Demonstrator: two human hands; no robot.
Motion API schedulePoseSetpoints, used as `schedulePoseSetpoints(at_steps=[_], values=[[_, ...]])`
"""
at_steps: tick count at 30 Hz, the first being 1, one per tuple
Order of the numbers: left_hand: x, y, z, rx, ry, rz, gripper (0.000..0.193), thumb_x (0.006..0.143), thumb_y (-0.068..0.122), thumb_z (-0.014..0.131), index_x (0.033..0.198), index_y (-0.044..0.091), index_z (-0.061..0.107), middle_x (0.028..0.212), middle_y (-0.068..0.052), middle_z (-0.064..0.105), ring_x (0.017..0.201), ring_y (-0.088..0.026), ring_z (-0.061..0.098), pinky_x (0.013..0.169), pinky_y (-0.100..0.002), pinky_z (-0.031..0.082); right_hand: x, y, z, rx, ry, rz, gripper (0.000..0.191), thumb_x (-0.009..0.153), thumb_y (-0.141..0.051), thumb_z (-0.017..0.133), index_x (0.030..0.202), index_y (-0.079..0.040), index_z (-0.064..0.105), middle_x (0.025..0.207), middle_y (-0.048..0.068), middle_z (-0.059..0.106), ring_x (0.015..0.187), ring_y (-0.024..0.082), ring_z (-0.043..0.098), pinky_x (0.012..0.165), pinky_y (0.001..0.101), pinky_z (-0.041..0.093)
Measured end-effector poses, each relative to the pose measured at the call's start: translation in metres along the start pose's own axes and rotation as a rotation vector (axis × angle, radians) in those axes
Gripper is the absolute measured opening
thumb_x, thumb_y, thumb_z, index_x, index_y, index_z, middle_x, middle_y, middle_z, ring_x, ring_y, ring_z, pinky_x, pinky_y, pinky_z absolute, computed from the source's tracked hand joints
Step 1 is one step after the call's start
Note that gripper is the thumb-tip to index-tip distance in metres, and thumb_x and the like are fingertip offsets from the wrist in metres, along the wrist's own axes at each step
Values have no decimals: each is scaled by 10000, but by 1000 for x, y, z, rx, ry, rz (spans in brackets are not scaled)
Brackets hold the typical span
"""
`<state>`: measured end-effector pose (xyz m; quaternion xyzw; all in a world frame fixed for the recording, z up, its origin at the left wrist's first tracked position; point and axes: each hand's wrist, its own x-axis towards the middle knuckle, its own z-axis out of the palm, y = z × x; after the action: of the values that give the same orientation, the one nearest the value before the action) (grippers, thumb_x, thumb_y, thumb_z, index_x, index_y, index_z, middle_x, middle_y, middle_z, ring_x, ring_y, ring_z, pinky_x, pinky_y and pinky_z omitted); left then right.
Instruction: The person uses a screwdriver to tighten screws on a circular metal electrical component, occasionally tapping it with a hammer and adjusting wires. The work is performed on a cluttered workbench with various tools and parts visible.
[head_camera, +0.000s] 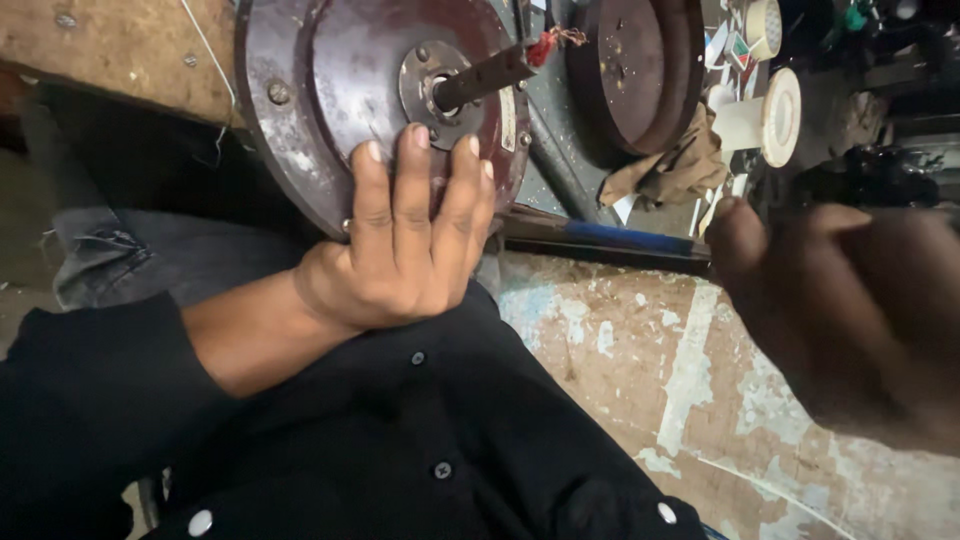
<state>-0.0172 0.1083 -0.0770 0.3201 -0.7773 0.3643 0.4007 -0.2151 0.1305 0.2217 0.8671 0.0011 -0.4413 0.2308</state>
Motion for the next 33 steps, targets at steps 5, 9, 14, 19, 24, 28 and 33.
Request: schedulePoseSetpoints(at_steps=[5,9,14,19,24,28,33], values=[[-1,2,1,7,-1,-4,226,1112,101,617,1119,-64,772,1181,-208,751,1112,-444,703,904,-566,589,-6,-9,2,-82,-97,-70,413,807,-202,696,1102,85,674,659,198,667,486,237,600,421,348,434],[-1,3,0,-5,8,-34,219,1087,90,610,1104,-60,768,1181,-198,749,1111,-435,705,921,-552,586,13,-5,7,591,-502,506,413,807,-265,712,1069,55,700,660,167,676,503,224,621,439,343,461],[1,3,0,-37,31,-55,217,1079,102,631,1074,-61,773,1176,-202,746,1088,-432,714,914,-546,589,24,12,10,847,-527,872,421,808,-342,731,1027,17,732,661,129,687,524,209,647,461,337,494],[2,1,1,-28,15,-40,232,1065,119,621,1104,-53,772,1185,-209,747,1079,-440,709,892,-565,583,7,-9,4,403,-76,529,467,802,-393,753,1015,23,758,687,114,704,544,209,669,473,328,519],[2,2,0,-41,13,-40,242,1084,119,618,1106,-72,765,1199,-230,743,1090,-468,702,901,-581,583,2,-13,20,421,8,523,489,827,-368,764,1066,59,755,767,150,730,589,216,690,481,316,526],[0,2,0,-22,4,-14,249,1100,125,613,1105,-75,762,1213,-235,741,1097,-471,700,903,-586,578,4,-11,27,575,33,588,368,850,-327,767,1010,4,756,833,151,754,657,223,728,519,321,557],[0,2,-1,-29,-10,-7,251,1091,129,615,1114,-70,766,1218,-229,742,1098,-468,699,902,-592,578,4,-10,30,452,-28,545,502,802,-440,751,1018,13,774,695,89,718,581,204,695,514,345,524]])
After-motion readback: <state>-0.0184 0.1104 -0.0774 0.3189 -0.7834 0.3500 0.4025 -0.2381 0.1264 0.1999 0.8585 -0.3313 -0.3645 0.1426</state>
